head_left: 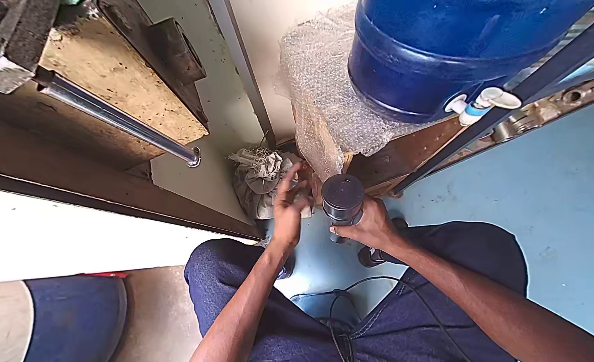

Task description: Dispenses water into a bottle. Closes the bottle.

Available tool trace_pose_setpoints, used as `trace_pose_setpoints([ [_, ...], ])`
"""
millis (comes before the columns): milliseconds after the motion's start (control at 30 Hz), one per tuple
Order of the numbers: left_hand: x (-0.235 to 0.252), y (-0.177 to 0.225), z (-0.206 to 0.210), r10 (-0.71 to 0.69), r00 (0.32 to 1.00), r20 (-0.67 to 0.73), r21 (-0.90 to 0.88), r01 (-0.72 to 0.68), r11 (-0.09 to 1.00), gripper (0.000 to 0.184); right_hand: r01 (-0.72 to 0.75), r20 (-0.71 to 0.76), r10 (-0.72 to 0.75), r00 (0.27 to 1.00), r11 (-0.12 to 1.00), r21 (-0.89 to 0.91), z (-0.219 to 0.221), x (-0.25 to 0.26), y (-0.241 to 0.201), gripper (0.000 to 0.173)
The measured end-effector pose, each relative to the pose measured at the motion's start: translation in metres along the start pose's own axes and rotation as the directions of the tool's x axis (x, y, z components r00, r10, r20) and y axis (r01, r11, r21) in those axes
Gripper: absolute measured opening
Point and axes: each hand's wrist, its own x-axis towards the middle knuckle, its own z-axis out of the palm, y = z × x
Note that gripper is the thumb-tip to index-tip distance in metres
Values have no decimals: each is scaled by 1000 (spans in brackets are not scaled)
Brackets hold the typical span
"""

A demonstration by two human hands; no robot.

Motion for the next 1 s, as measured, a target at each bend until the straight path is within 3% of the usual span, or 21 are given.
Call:
trace_pose_setpoints([
  [67,6,1,-7,-49,973,-223,-56,38,998,51,4,-12,-4,1000,1000,-1,-3,-1,1,72],
  [133,6,-2,-11,69,971,-228,-20,-75,997,44,2,-12,-2,1000,1000,-1,-4,-1,2,71],
  [200,-1,-5,-7,283,959,-31,139,-276,951,77,7,-9,-7,1000,1000,7,-4,0,3,72],
  [267,-7,-9,10,416,898,146,244,-440,864,108,49,-9,-48,999,999,24,-3,-1,4,73],
  [333,-12,-17,25,455,868,198,272,-494,826,116,100,-16,-100,995,995,20,-2,-2,2,69],
  [500,-6,-18,9,524,843,121,359,-529,769,85,12,8,-13,1000,996,87,-6,-2,4,67],
  [567,0,-13,-11,483,873,-63,429,-413,803,62,-24,-15,25,1000,995,95,-12,0,4,68],
  [633,4,-5,-23,367,888,-276,413,-235,880,55,-20,-36,22,999,998,61,-17,-1,5,72],
  [667,4,-1,-25,327,891,-314,370,-202,907,54,-5,-44,6,999,999,39,-18,-1,7,72],
  [700,3,2,-24,325,900,-291,334,-223,916,55,13,-47,-12,999,1000,20,-18,-1,8,72],
  [767,-3,3,-17,401,910,-105,309,-354,883,69,47,-47,-47,998,999,0,-15,-2,9,72],
  [867,-9,-7,7,509,840,188,323,-542,775,100,103,-23,-103,994,995,10,-10,-3,8,73],
  [933,-15,-18,23,521,807,277,329,-589,738,112,188,-16,-188,982,982,-7,-8,-5,7,73],
  [1000,-20,-26,31,518,811,271,328,-584,742,113,213,24,-214,977,977,16,-7,-8,4,67],
])
